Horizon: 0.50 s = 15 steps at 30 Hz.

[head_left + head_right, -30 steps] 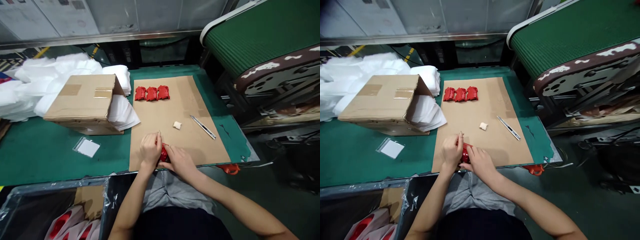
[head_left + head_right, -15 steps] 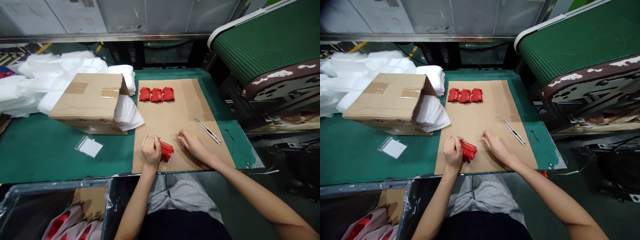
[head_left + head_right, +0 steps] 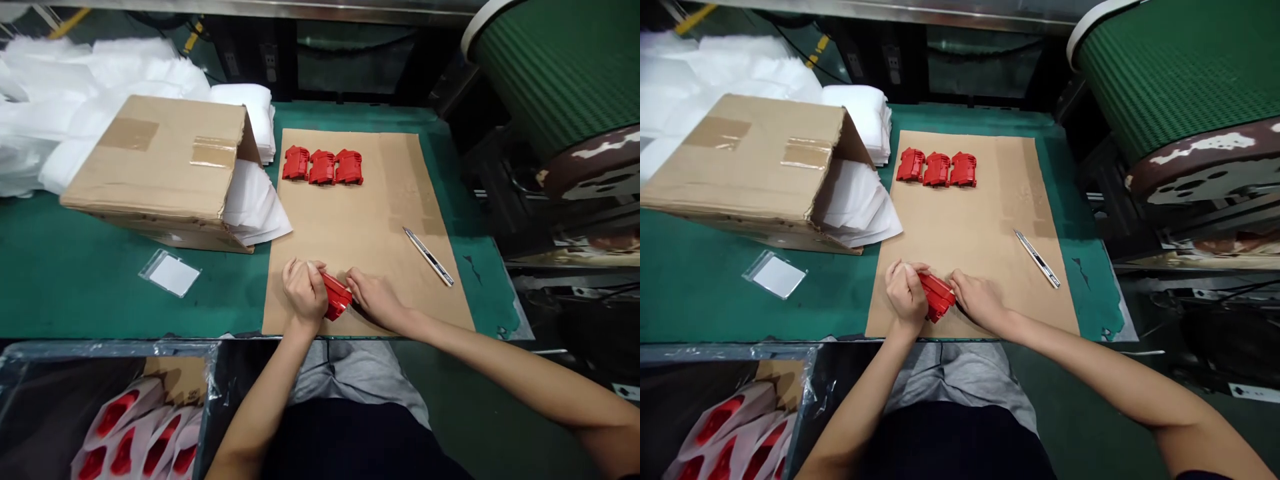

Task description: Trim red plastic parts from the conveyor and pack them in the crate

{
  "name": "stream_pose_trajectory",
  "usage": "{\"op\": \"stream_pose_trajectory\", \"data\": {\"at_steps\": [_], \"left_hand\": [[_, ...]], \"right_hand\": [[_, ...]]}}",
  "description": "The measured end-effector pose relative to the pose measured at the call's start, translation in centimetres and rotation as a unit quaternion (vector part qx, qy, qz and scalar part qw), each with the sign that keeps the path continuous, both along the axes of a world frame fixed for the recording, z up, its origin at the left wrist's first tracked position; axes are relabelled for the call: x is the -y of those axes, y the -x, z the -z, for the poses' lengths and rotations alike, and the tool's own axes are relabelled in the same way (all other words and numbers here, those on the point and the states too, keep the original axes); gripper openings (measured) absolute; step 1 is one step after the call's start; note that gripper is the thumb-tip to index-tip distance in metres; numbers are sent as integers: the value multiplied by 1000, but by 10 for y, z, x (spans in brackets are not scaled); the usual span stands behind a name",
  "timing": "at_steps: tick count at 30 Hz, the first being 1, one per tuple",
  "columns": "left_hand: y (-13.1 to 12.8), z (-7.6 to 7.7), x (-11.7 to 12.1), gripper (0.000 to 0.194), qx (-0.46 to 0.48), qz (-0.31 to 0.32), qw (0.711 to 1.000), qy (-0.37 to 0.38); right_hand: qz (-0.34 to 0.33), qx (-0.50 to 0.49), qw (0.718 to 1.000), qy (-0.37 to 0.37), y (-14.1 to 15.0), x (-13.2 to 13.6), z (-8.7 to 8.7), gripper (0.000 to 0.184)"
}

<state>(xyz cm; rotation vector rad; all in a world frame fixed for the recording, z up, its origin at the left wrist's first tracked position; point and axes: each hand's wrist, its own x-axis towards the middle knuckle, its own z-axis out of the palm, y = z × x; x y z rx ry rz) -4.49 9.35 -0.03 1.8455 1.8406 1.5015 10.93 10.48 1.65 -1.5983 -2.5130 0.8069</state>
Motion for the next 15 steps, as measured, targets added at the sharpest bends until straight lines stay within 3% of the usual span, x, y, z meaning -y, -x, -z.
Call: {"op": "stream_pose_trajectory", "data": {"at_steps": [9,15], "left_hand": [[-1,1,-1,35,1,-12,1000,3],[-1,1,-2,38,6,-12,1000,13]], "right_hand": [[2,17,1000,-21,-2,2,5,28],[-1,67,998,7,5,-5,8,23]]}}
